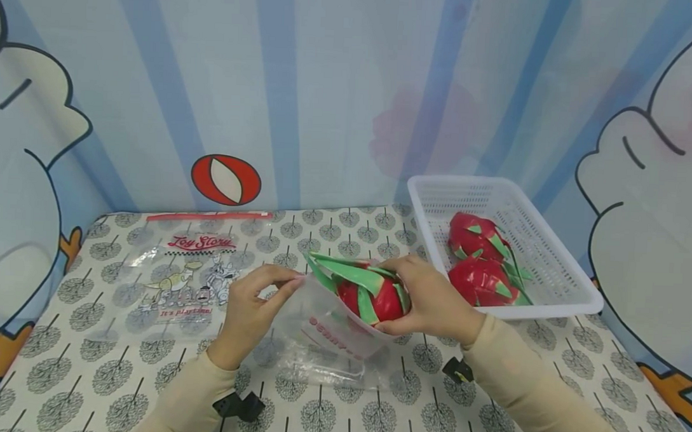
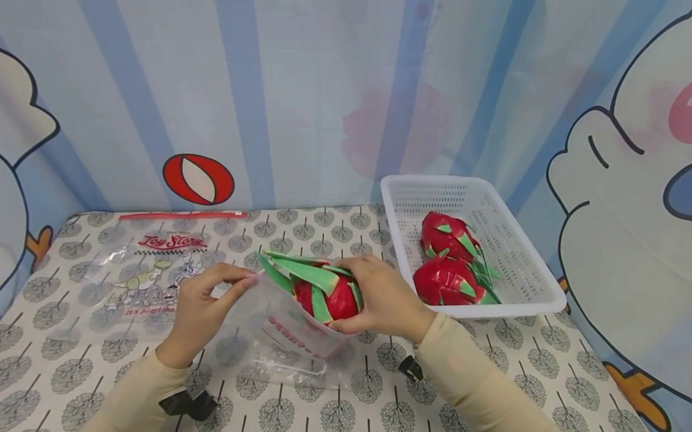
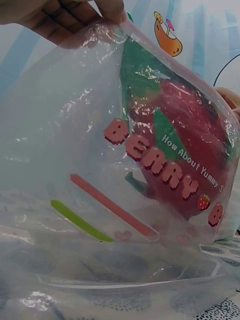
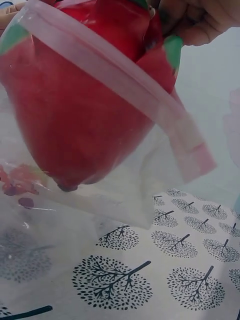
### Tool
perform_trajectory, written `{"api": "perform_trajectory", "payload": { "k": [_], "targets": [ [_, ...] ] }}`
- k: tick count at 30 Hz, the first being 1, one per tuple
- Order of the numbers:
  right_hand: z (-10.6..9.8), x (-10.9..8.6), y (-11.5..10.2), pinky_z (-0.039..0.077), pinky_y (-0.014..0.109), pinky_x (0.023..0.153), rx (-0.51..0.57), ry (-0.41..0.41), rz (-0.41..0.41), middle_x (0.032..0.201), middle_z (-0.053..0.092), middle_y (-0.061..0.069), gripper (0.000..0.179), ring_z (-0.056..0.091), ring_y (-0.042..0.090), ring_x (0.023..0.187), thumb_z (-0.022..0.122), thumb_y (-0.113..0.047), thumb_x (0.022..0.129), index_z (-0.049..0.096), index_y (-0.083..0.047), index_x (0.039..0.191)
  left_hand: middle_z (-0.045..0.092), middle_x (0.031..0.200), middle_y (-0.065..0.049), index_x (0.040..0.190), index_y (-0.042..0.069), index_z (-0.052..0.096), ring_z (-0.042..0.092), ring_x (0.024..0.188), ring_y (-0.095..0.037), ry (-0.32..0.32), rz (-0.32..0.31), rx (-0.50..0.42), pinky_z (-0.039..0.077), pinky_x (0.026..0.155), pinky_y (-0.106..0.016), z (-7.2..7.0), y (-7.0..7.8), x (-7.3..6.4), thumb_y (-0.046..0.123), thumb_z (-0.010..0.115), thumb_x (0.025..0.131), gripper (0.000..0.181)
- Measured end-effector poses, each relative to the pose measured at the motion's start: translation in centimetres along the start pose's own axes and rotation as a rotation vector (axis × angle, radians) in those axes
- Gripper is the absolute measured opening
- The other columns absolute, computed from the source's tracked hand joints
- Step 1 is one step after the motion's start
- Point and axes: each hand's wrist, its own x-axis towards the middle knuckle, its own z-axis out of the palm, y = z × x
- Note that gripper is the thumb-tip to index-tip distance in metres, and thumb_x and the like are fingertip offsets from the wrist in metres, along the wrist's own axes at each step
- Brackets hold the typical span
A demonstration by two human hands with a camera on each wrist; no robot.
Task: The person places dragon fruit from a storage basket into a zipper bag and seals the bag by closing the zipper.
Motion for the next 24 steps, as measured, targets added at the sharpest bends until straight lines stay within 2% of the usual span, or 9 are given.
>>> {"api": "perform_trajectory", "payload": {
  "k": [5, 15, 20, 24],
  "targets": [
    [0.2, 0.2, 0.2, 0.054, 0.023, 0.076, -0.058, -0.026, 0.000, 0.113, 0.058, 0.003, 0.082, 0.050, 0.014, 0.101, 0.087, -0.040, 0.060, 0.054, -0.008, 0.128, 0.069, 0.076, -0.008, 0.087, 0.005, 0.072, 0.059, 0.069, -0.007, 0.020, -0.002, -0.011, 0.047, 0.067, -0.013, 0.1, 0.2, 0.1, -0.005, 0.073, 0.079, 0.013],
    [0.8, 0.4, 0.6, 0.052, 0.026, 0.078, -0.207, -0.065, -0.036, 0.112, 0.059, 0.003, 0.083, 0.049, 0.015, 0.102, 0.085, -0.049, 0.059, 0.057, -0.008, 0.126, 0.071, 0.077, -0.008, 0.088, 0.004, 0.073, 0.059, 0.065, -0.010, 0.037, 0.066, 0.010, 0.049, 0.065, -0.014, 0.5, 0.0, 0.0, -0.007, 0.074, 0.074, 0.017],
    [1.3, 0.4, 0.9, 0.048, 0.027, 0.077, -0.265, -0.080, -0.057, 0.106, 0.061, 0.001, 0.081, 0.048, 0.014, 0.098, 0.084, -0.050, 0.060, 0.057, -0.008, 0.124, 0.072, 0.079, -0.007, 0.088, 0.004, 0.073, 0.062, 0.066, -0.011, 0.036, 0.064, 0.020, 0.050, 0.066, -0.015, 0.8, -0.4, -0.4, -0.001, 0.072, 0.080, 0.009],
    [1.5, 0.3, 1.0, 0.047, 0.027, 0.077, -0.293, -0.087, -0.070, 0.103, 0.062, 0.000, 0.080, 0.048, 0.013, 0.095, 0.083, -0.051, 0.062, 0.057, -0.009, 0.124, 0.072, 0.080, -0.008, 0.087, 0.004, 0.073, 0.063, 0.068, -0.013, 0.026, 0.038, 0.027, 0.051, 0.069, -0.015, 0.9, -0.5, -0.6, -0.001, 0.073, 0.080, 0.009]
  ]
}}
